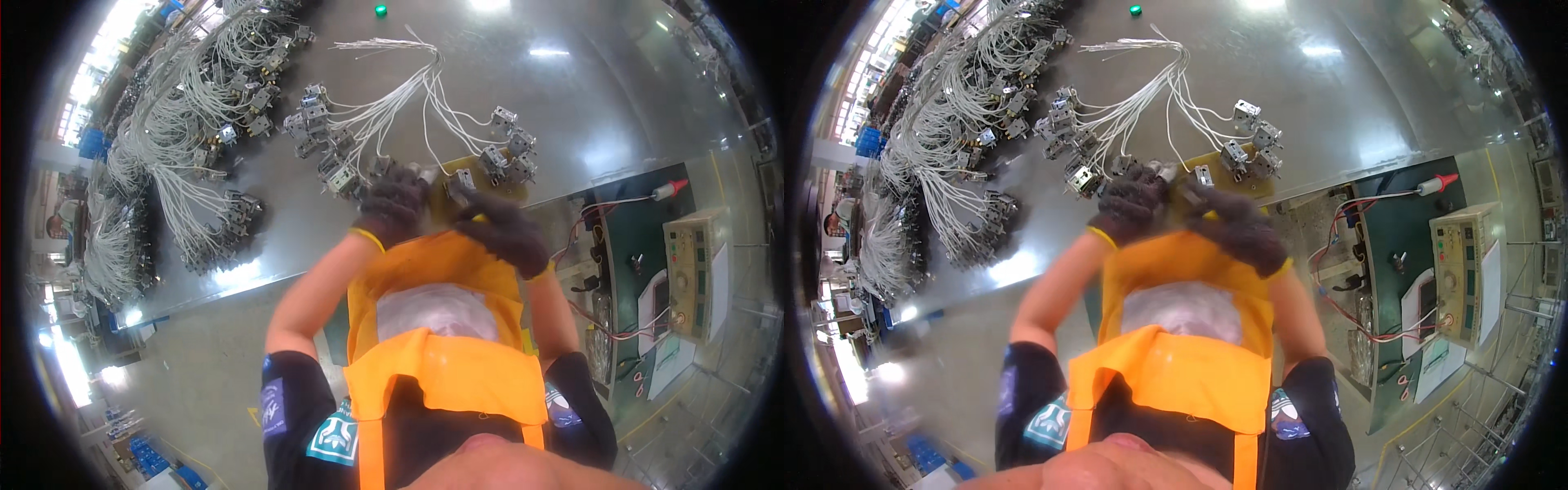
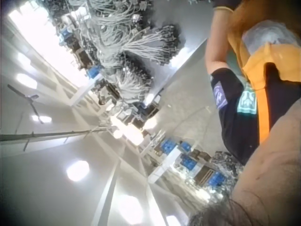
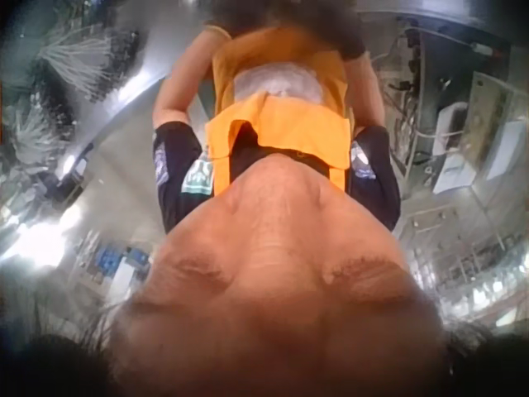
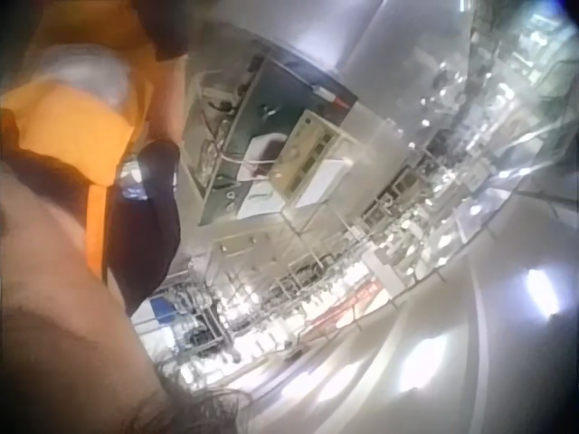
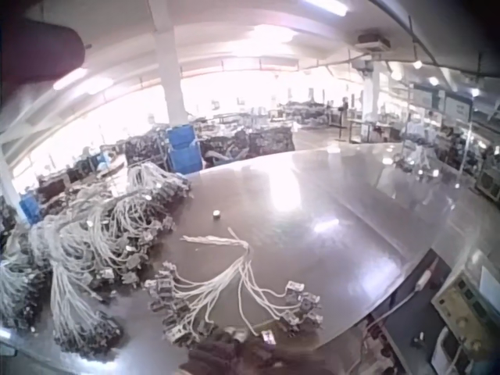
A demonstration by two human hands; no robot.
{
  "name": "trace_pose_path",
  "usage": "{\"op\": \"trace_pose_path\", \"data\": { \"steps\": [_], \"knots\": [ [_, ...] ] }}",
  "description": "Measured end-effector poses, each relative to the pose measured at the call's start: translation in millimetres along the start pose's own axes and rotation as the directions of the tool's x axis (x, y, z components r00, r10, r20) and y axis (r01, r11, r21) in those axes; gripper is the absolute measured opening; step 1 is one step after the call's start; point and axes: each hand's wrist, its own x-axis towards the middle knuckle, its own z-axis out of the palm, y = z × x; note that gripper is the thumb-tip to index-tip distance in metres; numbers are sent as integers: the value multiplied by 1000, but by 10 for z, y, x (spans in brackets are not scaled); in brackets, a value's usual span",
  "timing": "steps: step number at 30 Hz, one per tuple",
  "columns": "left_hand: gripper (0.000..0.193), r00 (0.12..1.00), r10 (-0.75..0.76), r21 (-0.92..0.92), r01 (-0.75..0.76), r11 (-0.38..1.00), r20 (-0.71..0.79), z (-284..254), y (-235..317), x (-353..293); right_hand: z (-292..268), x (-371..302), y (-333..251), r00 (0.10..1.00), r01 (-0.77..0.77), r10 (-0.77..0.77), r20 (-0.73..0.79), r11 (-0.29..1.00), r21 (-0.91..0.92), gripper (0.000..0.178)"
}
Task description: Organizing and bundling multiple wire harnesses into a central fixture at an assembly station.
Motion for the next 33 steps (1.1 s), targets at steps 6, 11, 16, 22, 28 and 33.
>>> {"op": "trace_pose_path", "data": {
  "steps": [6,11,16,22,28,33],
  "knots": [
    [44,973,-33,-151,69,986,229,-244,-269,121,282,251,626,944,-314,257,206,889,333,50],
    [60,963,-268,-637,229,736,37,208,241,99,280,283,787,969,3,25,-244,994,113,38],
    [58,960,-230,-213,195,958,-158,490,242,57,50,343,775,971,-78,105,-213,988,132,28],
    [52,831,-551,-808,376,453,78,560,223,40,-300,331,788,876,-246,397,-272,855,457,27],
    [53,838,-537,-654,354,669,-96,642,485,180,-236,206,766,913,-243,345,-218,888,390,30],
    [60,939,-291,-410,196,891,-184,613,388,237,-252,115,519,972,-148,190,-139,952,268,36]
  ]
}}
